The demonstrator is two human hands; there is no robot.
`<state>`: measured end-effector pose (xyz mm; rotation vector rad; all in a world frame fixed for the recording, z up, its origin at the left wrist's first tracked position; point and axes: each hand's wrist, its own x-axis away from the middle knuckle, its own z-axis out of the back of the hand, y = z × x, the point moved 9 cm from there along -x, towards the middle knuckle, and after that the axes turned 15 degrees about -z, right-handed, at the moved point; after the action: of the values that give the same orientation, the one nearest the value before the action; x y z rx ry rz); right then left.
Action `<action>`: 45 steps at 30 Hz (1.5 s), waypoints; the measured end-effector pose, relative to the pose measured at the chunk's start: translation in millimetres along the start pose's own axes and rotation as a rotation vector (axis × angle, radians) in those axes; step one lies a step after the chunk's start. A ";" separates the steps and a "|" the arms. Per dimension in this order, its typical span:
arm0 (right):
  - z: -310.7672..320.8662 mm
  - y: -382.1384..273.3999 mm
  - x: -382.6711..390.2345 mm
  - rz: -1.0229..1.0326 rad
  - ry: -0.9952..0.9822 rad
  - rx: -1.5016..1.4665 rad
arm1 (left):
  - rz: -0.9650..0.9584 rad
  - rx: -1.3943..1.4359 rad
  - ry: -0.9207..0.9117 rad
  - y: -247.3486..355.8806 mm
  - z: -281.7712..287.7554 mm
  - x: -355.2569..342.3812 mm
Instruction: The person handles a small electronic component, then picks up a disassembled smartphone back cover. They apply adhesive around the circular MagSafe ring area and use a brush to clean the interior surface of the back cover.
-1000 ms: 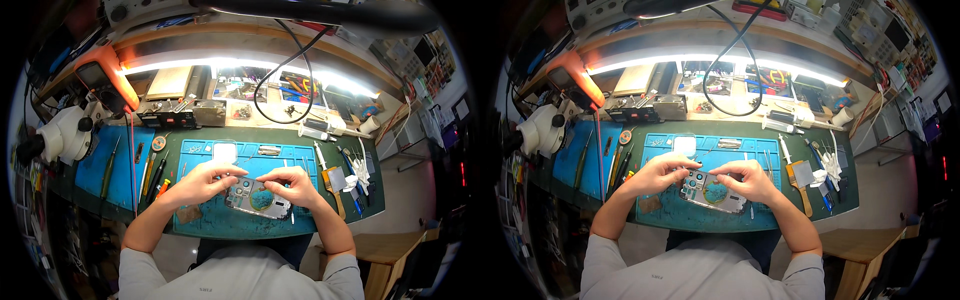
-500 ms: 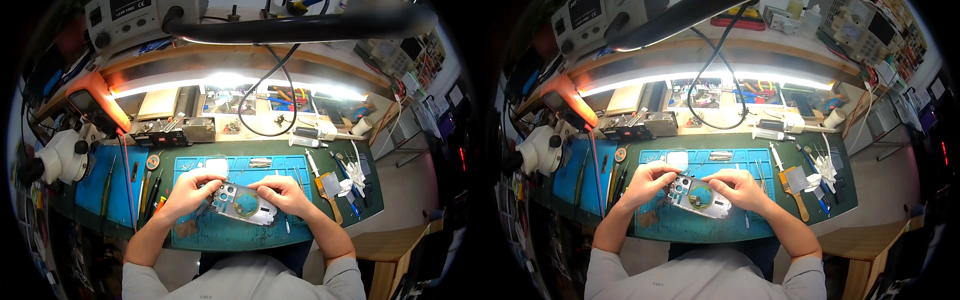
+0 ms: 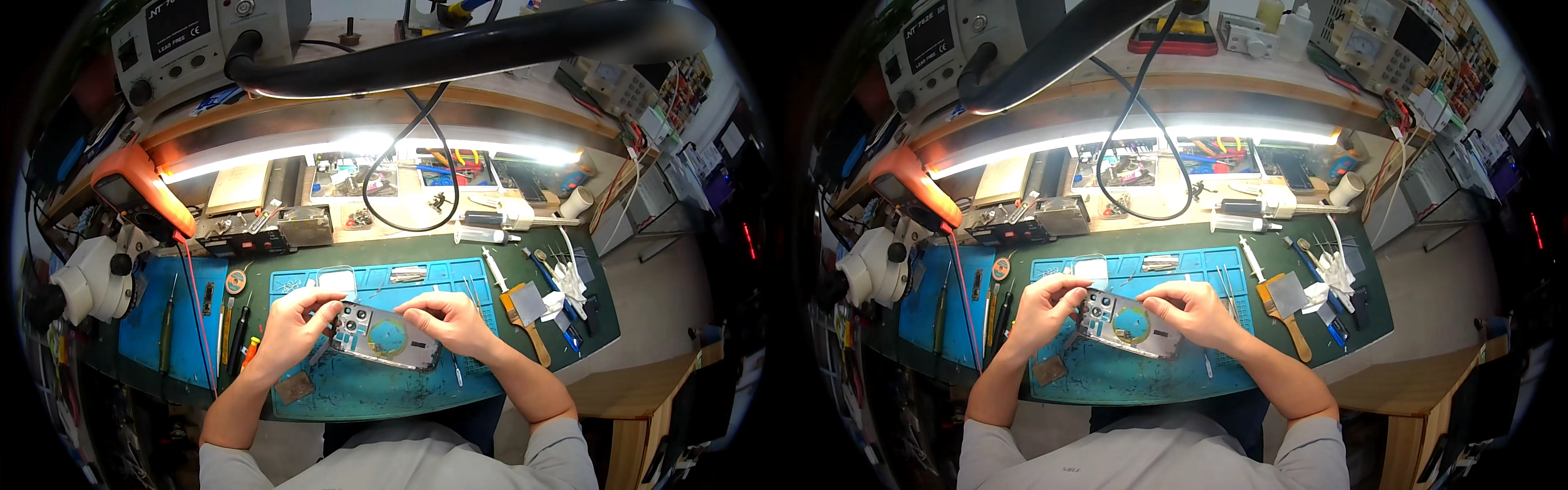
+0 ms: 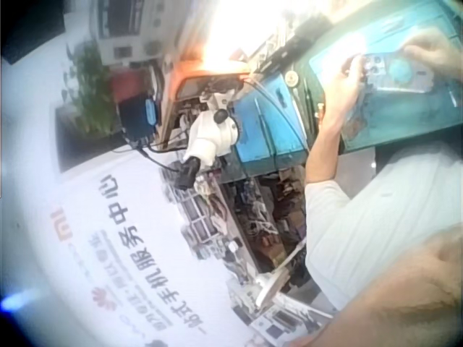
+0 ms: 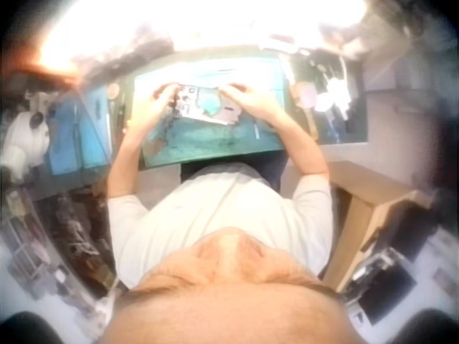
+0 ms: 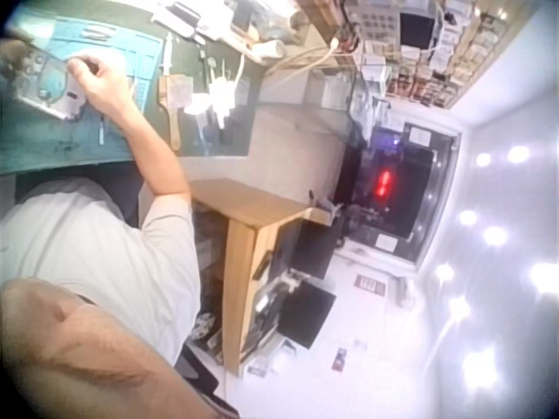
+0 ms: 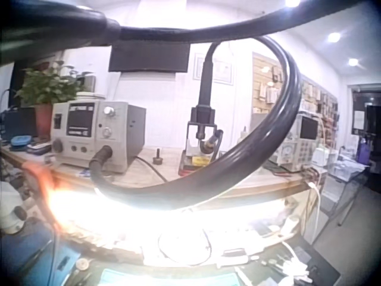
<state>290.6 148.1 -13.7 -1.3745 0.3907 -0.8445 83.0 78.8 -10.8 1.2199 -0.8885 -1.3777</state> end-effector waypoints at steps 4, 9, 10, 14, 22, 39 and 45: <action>2.8 4.2 -1.5 -0.023 0.014 -0.047 | -0.022 -0.005 -0.001 -0.6 -0.2 -0.4; 3.7 1.5 -1.6 0.004 0.015 -0.049 | 0.010 0.014 -0.022 -4.9 -1.2 0.7; 3.7 1.0 -1.2 -0.009 0.017 -0.057 | -0.030 -0.037 -0.054 1.0 -3.0 -1.3; 5.3 6.0 -0.8 -0.064 0.007 -0.076 | -0.332 -0.293 -0.238 38.6 -17.6 -5.1; -2.5 7.9 -1.7 -0.038 -0.038 -0.067 | -0.645 -0.524 -0.521 63.8 -63.3 15.7; -3.7 1.6 1.5 -0.018 -0.048 -0.044 | -0.619 -0.489 -0.459 52.2 -63.9 18.1; -0.6 -4.0 2.4 -0.024 -0.053 0.012 | -0.561 -0.376 -0.460 51.3 -59.6 18.1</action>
<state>290.6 146.0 -9.5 -1.3902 0.3286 -0.8269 153.5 58.1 22.4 0.9002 -0.5564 -2.2252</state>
